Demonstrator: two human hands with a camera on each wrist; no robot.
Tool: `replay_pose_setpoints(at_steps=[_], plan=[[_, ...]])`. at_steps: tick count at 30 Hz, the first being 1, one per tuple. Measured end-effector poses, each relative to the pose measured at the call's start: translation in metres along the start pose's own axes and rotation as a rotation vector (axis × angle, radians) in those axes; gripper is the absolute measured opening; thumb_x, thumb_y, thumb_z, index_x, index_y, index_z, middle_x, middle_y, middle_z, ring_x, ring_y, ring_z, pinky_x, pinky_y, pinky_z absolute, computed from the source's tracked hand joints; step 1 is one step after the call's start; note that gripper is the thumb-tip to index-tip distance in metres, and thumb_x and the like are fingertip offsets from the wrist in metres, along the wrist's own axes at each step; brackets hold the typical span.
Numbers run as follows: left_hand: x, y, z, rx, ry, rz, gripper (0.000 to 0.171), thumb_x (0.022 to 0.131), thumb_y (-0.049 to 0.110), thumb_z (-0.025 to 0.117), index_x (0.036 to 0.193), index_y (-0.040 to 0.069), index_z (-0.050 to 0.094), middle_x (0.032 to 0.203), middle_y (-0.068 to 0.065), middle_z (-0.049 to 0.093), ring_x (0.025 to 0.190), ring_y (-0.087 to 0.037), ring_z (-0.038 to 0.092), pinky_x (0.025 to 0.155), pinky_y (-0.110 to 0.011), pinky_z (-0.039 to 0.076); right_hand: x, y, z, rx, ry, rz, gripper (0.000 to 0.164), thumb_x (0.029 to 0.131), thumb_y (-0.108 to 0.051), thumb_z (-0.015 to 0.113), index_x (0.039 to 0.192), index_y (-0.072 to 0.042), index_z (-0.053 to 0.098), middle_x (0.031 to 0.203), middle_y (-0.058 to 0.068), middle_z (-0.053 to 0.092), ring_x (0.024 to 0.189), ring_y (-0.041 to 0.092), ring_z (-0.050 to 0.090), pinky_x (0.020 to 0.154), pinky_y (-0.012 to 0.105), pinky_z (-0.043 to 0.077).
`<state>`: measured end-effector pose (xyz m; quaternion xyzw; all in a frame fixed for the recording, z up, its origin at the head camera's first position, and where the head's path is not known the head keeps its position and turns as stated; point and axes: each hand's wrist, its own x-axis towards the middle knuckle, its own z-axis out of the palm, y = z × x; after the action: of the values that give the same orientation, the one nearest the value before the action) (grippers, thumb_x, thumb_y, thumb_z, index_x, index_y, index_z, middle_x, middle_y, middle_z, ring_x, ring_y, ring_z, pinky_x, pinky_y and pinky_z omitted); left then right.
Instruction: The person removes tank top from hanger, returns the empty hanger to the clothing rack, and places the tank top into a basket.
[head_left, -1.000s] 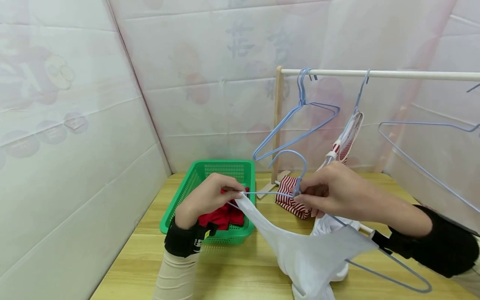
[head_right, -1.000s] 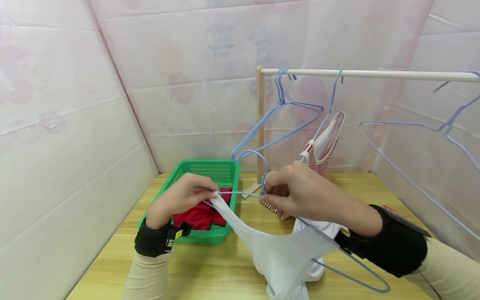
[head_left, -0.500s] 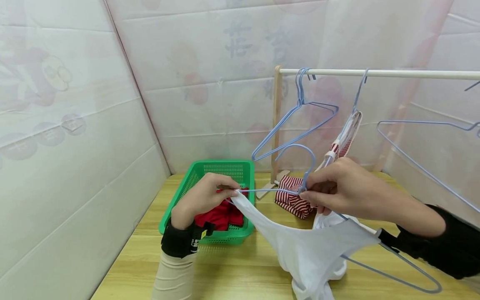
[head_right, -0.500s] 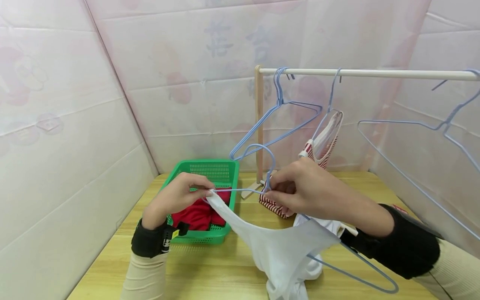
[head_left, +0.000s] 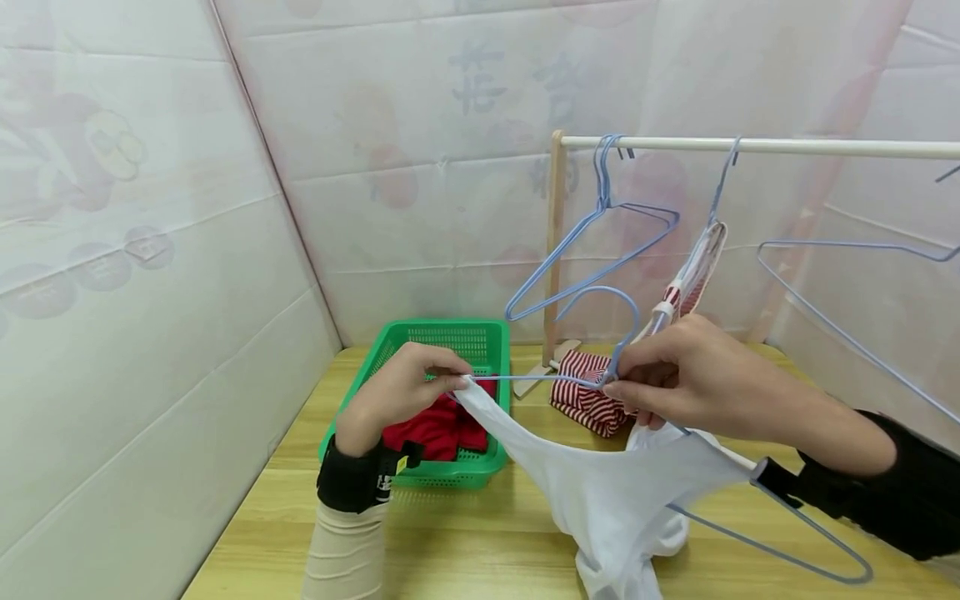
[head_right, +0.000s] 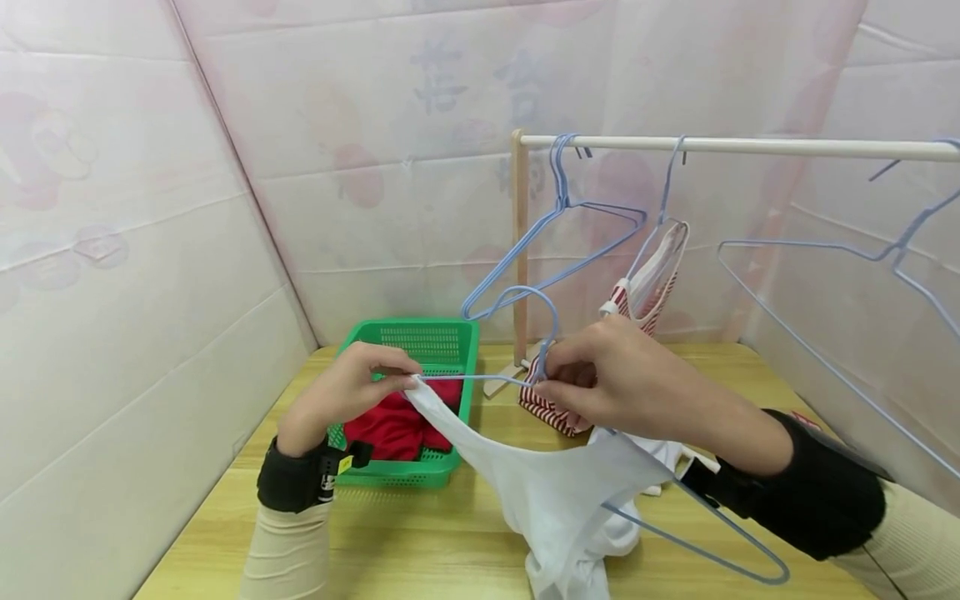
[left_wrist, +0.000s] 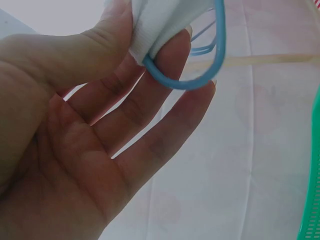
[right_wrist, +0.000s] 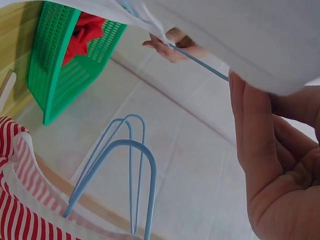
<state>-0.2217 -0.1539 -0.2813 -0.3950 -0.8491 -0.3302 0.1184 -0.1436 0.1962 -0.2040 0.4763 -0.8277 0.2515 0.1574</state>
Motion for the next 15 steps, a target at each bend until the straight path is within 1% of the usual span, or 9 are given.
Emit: replay_pose_setpoints(at_steps=[4, 7, 12, 15], plan=[[-0.0015, -0.0014, -0.0022, 0.015, 0.014, -0.019, 0.012, 0.091, 0.001, 0.075, 0.102, 0.003, 0.08, 0.099, -0.006, 0.079, 0.086, -0.014, 0.069, 0.081, -0.026, 0.06, -0.0032, 0.0004, -0.0019, 0.013, -0.004, 0.018, 0.028, 0.092, -0.002, 0.075, 0.08, -0.026, 0.069, 0.065, -0.022, 0.063, 0.056, -0.011, 0.057, 0.049, 0.012, 0.048], [-0.0024, -0.001, -0.0038, 0.012, 0.022, -0.019, 0.013, 0.091, 0.0, 0.075, 0.103, 0.001, 0.08, 0.099, -0.008, 0.079, 0.086, -0.016, 0.07, 0.081, -0.028, 0.061, -0.0054, 0.0018, -0.0025, 0.012, 0.003, 0.018, 0.026, 0.091, -0.002, 0.076, 0.082, -0.026, 0.071, 0.066, -0.022, 0.064, 0.057, -0.011, 0.058, 0.05, 0.012, 0.048], [-0.0026, 0.0004, -0.0062, -0.002, 0.03, -0.013, 0.014, 0.09, -0.001, 0.075, 0.103, 0.002, 0.08, 0.101, -0.009, 0.079, 0.087, -0.018, 0.071, 0.082, -0.028, 0.062, -0.0085, 0.0025, -0.004, -0.003, 0.017, 0.019, 0.025, 0.089, -0.001, 0.077, 0.085, -0.025, 0.074, 0.068, -0.023, 0.065, 0.058, -0.011, 0.058, 0.052, 0.012, 0.049], [-0.0029, -0.0006, -0.0071, -0.005, 0.036, -0.023, 0.014, 0.09, 0.0, 0.076, 0.103, 0.002, 0.081, 0.101, -0.009, 0.08, 0.088, -0.018, 0.071, 0.082, -0.027, 0.061, -0.0105, 0.0012, -0.005, -0.011, 0.025, 0.024, 0.026, 0.088, 0.0, 0.077, 0.085, -0.025, 0.073, 0.068, -0.023, 0.064, 0.058, -0.011, 0.058, 0.051, 0.012, 0.049]])
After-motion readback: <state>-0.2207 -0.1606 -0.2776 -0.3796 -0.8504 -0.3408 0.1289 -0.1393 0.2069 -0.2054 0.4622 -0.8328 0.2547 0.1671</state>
